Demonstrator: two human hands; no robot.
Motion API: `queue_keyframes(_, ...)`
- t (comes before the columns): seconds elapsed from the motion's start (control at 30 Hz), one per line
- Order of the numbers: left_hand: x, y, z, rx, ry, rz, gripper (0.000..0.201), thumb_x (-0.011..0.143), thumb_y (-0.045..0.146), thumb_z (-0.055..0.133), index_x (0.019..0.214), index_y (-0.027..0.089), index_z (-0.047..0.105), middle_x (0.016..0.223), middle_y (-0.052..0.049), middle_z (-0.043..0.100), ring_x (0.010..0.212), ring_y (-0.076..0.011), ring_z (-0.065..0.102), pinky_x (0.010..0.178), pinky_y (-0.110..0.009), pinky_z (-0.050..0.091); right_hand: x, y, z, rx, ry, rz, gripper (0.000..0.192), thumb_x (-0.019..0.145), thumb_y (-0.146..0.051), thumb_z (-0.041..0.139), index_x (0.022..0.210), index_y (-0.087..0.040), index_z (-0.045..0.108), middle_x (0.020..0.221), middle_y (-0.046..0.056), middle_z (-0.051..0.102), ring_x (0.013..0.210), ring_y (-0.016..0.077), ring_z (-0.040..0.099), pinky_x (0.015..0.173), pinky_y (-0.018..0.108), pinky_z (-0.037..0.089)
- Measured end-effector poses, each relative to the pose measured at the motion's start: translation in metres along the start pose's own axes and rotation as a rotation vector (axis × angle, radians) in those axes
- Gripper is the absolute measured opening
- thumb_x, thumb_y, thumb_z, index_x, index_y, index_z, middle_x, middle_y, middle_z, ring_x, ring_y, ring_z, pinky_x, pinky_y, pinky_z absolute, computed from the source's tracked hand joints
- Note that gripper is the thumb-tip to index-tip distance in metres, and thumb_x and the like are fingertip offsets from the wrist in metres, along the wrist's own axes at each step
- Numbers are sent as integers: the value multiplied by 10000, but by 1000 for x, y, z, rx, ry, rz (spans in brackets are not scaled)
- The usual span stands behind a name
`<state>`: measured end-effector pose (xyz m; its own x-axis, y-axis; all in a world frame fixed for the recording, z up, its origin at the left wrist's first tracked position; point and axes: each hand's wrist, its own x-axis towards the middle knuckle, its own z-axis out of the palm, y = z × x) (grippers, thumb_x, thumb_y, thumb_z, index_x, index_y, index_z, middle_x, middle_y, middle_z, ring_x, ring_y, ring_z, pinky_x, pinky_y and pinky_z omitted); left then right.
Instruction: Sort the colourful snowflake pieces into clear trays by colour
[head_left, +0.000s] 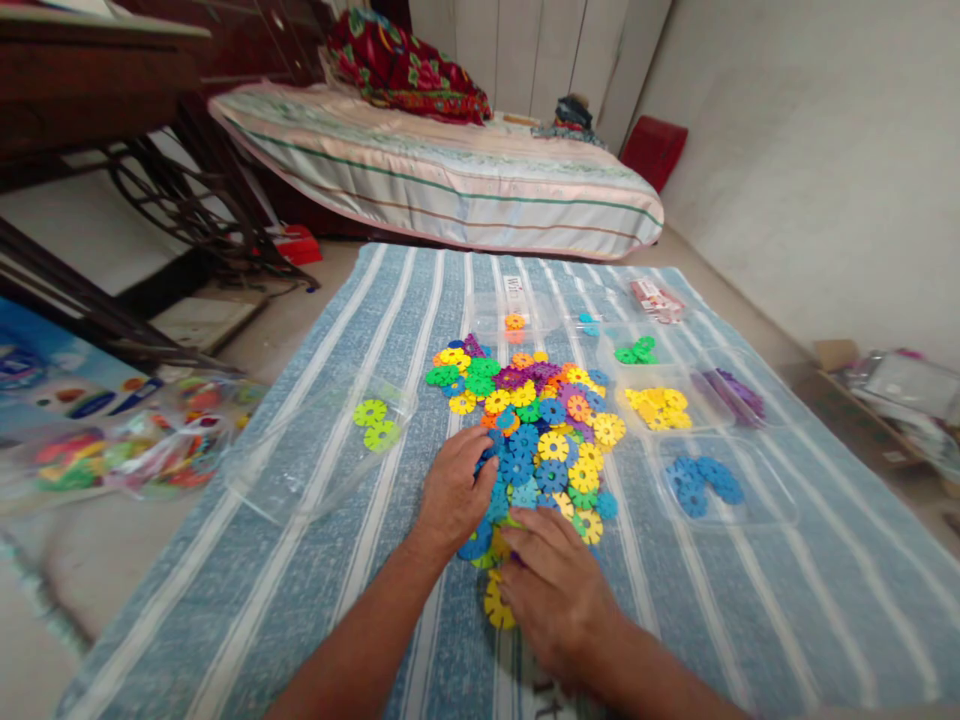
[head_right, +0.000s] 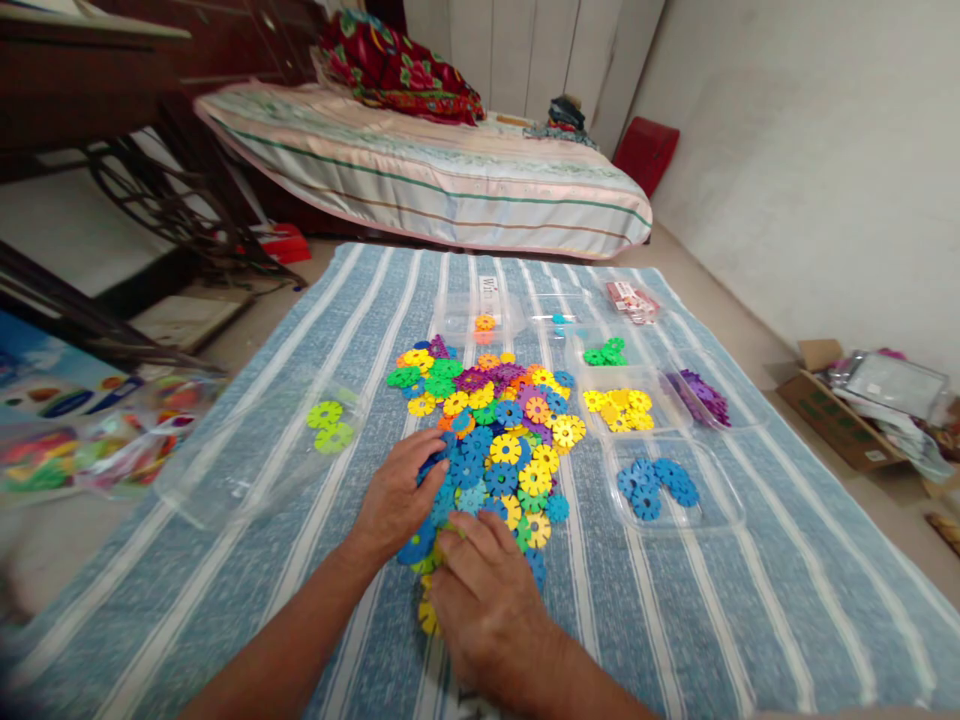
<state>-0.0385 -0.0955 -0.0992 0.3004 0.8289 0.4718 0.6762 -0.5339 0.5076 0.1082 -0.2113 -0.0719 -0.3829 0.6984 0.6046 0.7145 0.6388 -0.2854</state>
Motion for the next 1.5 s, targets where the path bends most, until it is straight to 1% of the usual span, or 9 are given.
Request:
queue_keyframes(0.23,-1,-1,0,16,-14,-8,203,846,246,482,988,180,612,1119,-106,656,1080,-240,591,938,-430,497,27,106,-84,-529,323,154,92,805,-147,629,893,-172,626,937,94,672,1012,261,607,888,473,487)
queue_keyframes(0.3,-1,-1,0,20,-9,-5,207,846,246,482,991,177,612,1116,-108,658,1080,-241,592,942,-431,493,30,118,-94,-593,383,193,120,796,-174,649,915,-176,630,925,90,673,985,263,619,883,483,487)
queue_keyframes(0.4,0,0,-1,19,-16,-12,204,841,244,489,994,191,613,1126,-97,654,1087,-236,588,945,-425,491,27,96,-82,-403,293,145,131,818,-182,624,949,-191,626,968,87,665,1013,244,610,891,458,496)
queue_keyframes(0.6,0,2,-1,7,-17,-18,207,841,236,485,993,191,619,1127,-92,656,1083,-231,591,939,-423,496,8,9,-24,-10,-205,28,258,803,-354,647,965,-154,633,1211,137,582,1278,300,395,1029,513,372)
queue_keyframes(0.73,0,2,-1,11,-16,-25,211,838,232,488,999,194,620,1133,-89,653,1093,-229,586,945,-420,492,-2,-5,-9,-3,-329,16,343,781,-401,660,990,-130,637,1259,160,553,1314,312,338,1067,532,306)
queue_keyframes(1.07,1,-5,1,8,3,15,208,851,255,480,996,181,610,1126,-110,653,1087,-242,587,946,-439,489,-1,2,-7,31,-44,-1,153,853,-138,498,923,-149,633,1024,93,657,1146,223,516,1009,419,419)
queue_keyframes(1.2,1,-7,2,12,2,14,208,842,259,498,1006,205,614,1131,-88,655,1081,-239,595,943,-437,494,17,42,-34,-54,78,29,122,843,-108,522,851,-168,627,966,85,659,1054,209,571,922,400,484)
queue_keyframes(1.37,1,-5,1,20,-1,16,204,844,251,491,1001,197,609,1128,-93,655,1077,-236,595,944,-434,495,34,105,-85,-518,338,201,69,833,-145,580,838,-192,631,882,72,667,939,223,618,871,439,485)
queue_keyframes(1.5,0,-3,0,28,-12,29,205,854,248,480,1000,176,605,1116,-110,658,1074,-231,595,943,-416,495,29,97,-83,-408,323,156,96,822,-153,605,912,-182,624,906,81,666,944,216,613,874,432,495)
